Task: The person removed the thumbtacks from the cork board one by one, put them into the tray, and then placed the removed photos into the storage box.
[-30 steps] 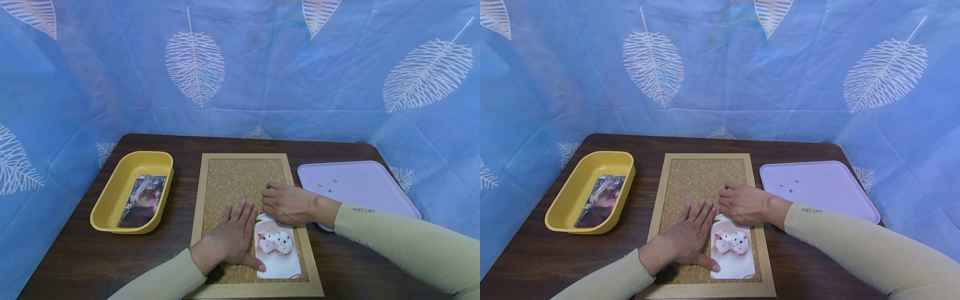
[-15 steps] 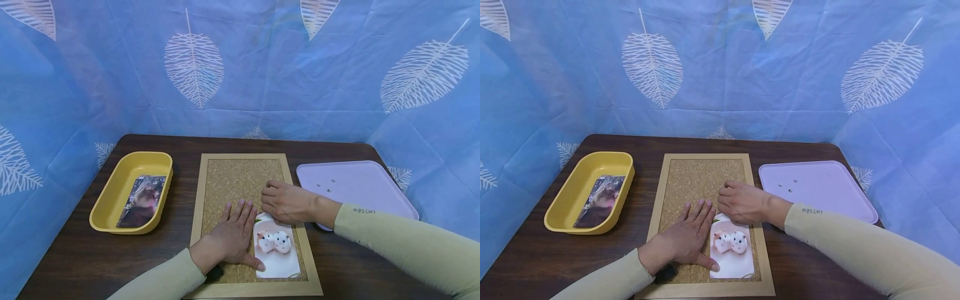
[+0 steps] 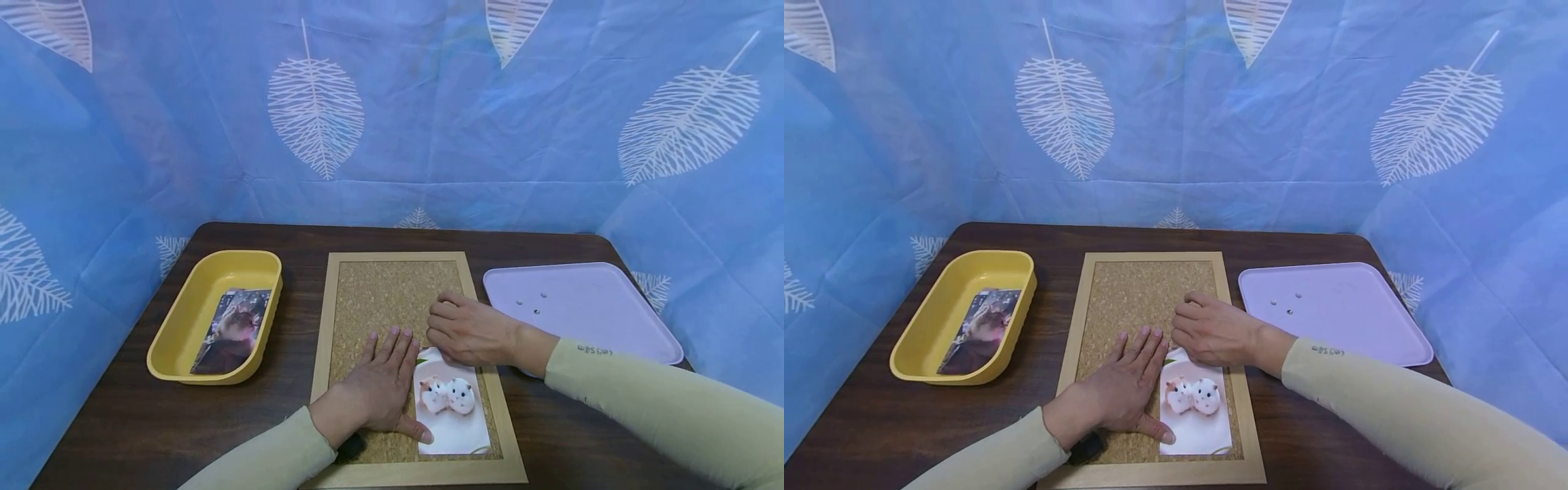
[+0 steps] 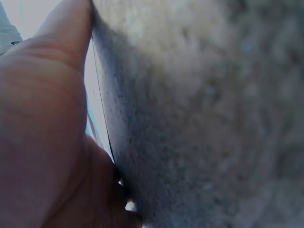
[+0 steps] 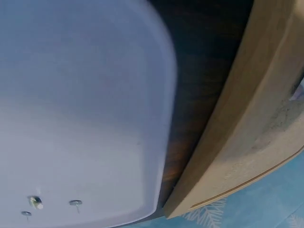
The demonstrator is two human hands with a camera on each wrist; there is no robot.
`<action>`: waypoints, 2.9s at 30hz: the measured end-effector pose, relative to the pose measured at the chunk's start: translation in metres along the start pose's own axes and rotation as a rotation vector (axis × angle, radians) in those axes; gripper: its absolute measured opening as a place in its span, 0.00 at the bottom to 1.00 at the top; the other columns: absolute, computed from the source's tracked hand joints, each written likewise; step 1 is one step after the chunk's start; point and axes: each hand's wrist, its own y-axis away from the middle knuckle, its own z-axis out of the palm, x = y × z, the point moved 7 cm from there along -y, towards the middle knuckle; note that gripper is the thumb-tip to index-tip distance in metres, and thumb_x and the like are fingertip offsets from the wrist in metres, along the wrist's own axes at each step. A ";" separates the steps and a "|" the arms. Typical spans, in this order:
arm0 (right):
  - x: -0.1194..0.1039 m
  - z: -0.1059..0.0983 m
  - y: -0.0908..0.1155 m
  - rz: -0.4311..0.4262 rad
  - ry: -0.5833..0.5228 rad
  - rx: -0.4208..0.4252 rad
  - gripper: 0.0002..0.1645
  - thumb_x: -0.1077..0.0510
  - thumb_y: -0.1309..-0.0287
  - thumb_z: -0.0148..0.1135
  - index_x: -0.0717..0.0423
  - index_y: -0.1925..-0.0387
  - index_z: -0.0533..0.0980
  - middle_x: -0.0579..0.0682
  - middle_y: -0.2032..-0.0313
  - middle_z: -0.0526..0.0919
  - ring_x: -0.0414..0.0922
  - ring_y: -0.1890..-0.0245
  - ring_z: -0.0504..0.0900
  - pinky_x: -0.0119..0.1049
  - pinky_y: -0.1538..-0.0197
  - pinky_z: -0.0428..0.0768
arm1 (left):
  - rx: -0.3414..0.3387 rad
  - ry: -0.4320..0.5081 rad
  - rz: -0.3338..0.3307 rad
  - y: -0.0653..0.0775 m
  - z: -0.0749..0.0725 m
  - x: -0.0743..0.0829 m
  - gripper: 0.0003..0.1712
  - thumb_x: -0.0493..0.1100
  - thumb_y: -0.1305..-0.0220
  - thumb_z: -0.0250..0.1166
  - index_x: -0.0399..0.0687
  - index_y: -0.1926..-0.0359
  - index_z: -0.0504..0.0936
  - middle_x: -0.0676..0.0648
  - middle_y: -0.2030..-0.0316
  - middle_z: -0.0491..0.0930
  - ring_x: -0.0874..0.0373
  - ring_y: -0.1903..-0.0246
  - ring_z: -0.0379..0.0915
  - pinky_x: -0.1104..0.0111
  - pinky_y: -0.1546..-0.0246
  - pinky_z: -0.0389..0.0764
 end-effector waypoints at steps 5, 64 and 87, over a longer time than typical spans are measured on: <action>0.001 -0.002 0.007 0.056 0.000 0.053 0.26 0.52 0.17 0.29 0.52 0.64 0.73 0.48 0.62 0.81 0.48 0.56 0.79 0.48 0.40 0.77 | -0.006 0.017 -0.002 0.000 0.000 0.001 0.82 0.94 0.52 0.51 0.46 0.14 0.36 0.42 0.15 0.29 0.46 0.15 0.23 0.44 0.17 0.39; 0.057 0.010 0.204 0.891 0.064 -0.345 0.18 0.56 0.46 0.76 0.67 0.65 0.79 0.63 0.67 0.84 0.62 0.60 0.80 0.66 0.47 0.74 | -0.003 0.077 0.019 0.002 -0.003 0.002 0.81 0.91 0.50 0.57 0.44 0.14 0.36 0.39 0.15 0.30 0.43 0.16 0.24 0.42 0.17 0.38; 0.046 -0.006 0.175 0.939 0.060 -0.113 0.13 0.57 0.46 0.72 0.65 0.68 0.80 0.63 0.68 0.85 0.62 0.60 0.81 0.63 0.51 0.76 | 0.032 0.102 0.032 0.002 -0.004 0.000 0.82 0.89 0.51 0.59 0.42 0.15 0.36 0.39 0.15 0.32 0.43 0.16 0.26 0.42 0.17 0.38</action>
